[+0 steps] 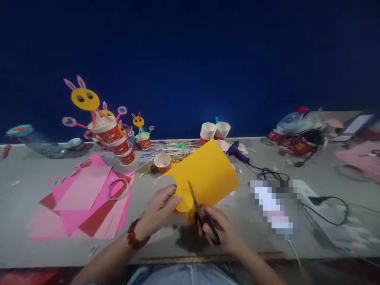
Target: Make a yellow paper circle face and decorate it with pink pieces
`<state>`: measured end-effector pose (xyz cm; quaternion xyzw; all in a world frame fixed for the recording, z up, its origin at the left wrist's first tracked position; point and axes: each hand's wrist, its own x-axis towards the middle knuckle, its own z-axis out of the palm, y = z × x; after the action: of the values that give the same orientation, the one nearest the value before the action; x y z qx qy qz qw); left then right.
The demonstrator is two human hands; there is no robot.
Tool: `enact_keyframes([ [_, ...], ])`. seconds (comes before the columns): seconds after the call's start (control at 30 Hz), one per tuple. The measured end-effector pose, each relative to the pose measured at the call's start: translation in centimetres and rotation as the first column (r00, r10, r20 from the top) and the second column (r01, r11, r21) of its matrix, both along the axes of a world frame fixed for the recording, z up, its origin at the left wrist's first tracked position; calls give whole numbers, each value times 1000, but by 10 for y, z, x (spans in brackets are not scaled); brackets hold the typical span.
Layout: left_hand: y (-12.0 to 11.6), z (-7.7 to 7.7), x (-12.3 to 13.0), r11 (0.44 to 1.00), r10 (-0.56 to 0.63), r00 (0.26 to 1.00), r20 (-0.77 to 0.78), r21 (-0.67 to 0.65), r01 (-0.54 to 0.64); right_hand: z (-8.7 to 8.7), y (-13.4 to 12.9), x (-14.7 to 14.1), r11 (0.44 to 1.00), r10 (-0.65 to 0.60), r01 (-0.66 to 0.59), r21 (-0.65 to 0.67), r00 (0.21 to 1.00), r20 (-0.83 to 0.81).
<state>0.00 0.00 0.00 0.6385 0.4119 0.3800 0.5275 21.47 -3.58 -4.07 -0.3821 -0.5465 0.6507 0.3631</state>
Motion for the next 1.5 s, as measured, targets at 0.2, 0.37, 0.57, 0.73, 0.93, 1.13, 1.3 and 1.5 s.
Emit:
enact_keyframes([
  [0.2, -2, 2, 0, 1000, 16, 1000, -10, -15, -16, -3, 1, 3, 999, 49, -47, 24, 997, -57],
  [0.37, -2, 0, 1, 999, 19, 1000, -1, -47, -19, -8, 0, 4, 997, 73, -75, -24, 993, -89],
  [0.57, -1, -1, 1, 999, 32, 999, 22, -37, -31, -7, 0, 3, 997, 68, -70, -30, 994, -90],
  [0.73, -6, -8, 11, 989, 148, 984, 98, 4, -149, -9, -1, 1, 996, 45, -51, -66, 995, -91],
  [0.93, -19, -24, 30, 973, 232, 955, 185, -44, -228, -6, -2, -3, 997, 31, -36, -70, 997, -69],
  [1.13, -16, -21, 24, 976, 219, 960, 173, -61, -211, 17, -1, 4, 990, 98, -102, -102, 994, -43],
  [1.3, -13, -16, 21, 972, 235, 957, 168, -44, -231, 25, 0, 5, 988, 127, -128, -83, 992, -21],
  [1.5, -13, -13, 21, 971, 238, 955, 178, -69, -229, 13, 1, -1, 989, 85, -93, -112, 994, -67],
])
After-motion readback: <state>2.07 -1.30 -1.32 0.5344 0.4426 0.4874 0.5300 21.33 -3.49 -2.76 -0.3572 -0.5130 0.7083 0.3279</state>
